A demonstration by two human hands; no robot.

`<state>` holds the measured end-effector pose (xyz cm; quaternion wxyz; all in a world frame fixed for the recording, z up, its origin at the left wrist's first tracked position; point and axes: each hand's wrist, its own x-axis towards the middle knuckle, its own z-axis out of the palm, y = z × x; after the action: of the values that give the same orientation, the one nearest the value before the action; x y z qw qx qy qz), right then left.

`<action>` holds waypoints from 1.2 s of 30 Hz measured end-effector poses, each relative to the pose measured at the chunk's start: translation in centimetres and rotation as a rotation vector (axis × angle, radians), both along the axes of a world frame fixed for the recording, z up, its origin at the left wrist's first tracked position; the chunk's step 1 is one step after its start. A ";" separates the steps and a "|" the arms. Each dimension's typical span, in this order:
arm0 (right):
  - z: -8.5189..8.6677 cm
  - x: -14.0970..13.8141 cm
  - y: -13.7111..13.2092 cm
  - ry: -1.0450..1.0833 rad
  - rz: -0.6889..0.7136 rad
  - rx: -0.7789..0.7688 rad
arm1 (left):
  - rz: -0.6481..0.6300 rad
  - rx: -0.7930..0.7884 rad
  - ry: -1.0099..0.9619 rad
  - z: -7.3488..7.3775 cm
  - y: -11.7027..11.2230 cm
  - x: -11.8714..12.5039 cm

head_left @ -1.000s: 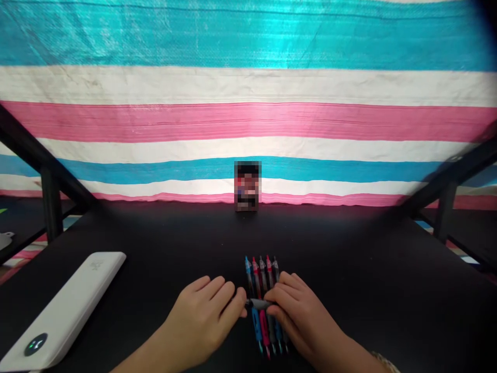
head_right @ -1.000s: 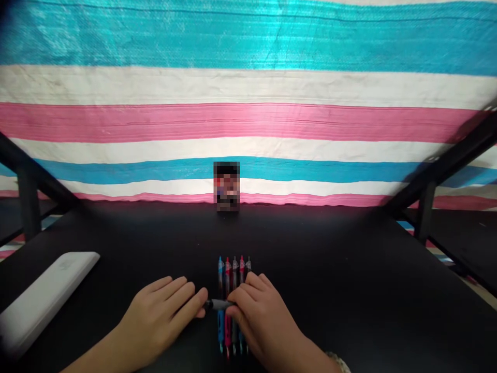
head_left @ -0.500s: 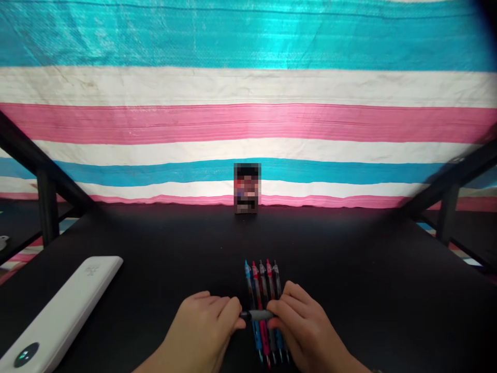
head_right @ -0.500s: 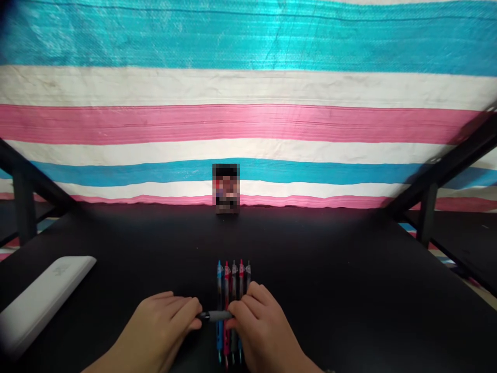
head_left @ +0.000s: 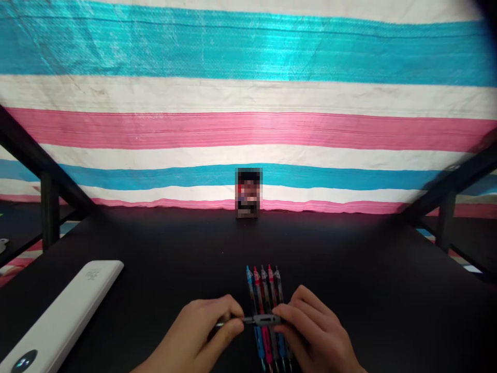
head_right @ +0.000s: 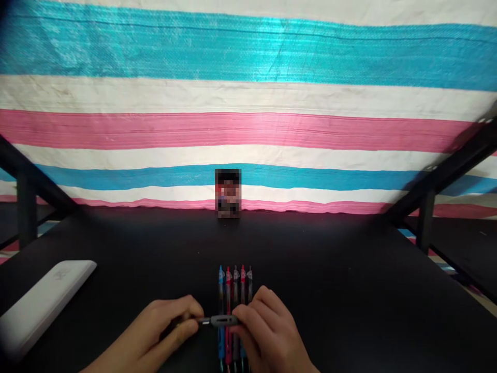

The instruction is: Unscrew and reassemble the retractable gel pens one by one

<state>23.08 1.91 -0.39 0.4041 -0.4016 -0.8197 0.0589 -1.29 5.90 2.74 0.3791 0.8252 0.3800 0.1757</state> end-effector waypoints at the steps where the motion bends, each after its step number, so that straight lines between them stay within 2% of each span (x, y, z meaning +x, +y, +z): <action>1: 0.1 0.2 0.1 0.032 -0.020 -0.081 | 0.049 0.010 -0.042 0.0 0.1 -0.2; 6: 0.9 0.7 0.1 0.118 -0.105 -0.466 | 0.262 -0.050 -0.296 -1.5 -0.2 -1.1; 10: 0.6 0.5 0.0 0.211 -0.053 -0.679 | 0.320 -0.038 -0.345 -2.9 -0.8 -1.2; 13: -0.1 0.3 0.0 0.313 -0.076 -0.797 | 0.386 -0.079 -0.391 -3.3 -1.3 -0.8; 16: -0.1 0.3 -0.1 0.386 -0.086 -0.870 | 0.483 -0.187 -0.477 -3.2 -1.6 -0.1; 21: 1.2 0.3 -0.1 0.421 -0.057 -0.989 | 0.619 -0.305 -0.547 -2.4 -1.8 0.7; 26: 1.4 0.3 0.2 0.574 -0.002 -1.068 | 0.646 -0.295 -0.572 -1.9 -1.7 0.8; 29: 1.3 0.3 0.3 0.585 0.030 -1.089 | 0.636 -0.288 -0.578 -1.8 -1.8 0.9; 33: 1.2 0.3 0.4 0.616 -0.002 -1.076 | 0.629 -0.276 -0.571 -1.8 -1.9 0.9; 36: 1.1 0.4 0.5 0.661 -0.002 -1.125 | 0.638 -0.285 -0.574 -1.9 -1.9 0.9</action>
<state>23.46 2.38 0.70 0.3629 -0.5133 -0.4959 0.5991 -0.42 3.99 0.87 0.5058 0.5241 0.5153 0.4516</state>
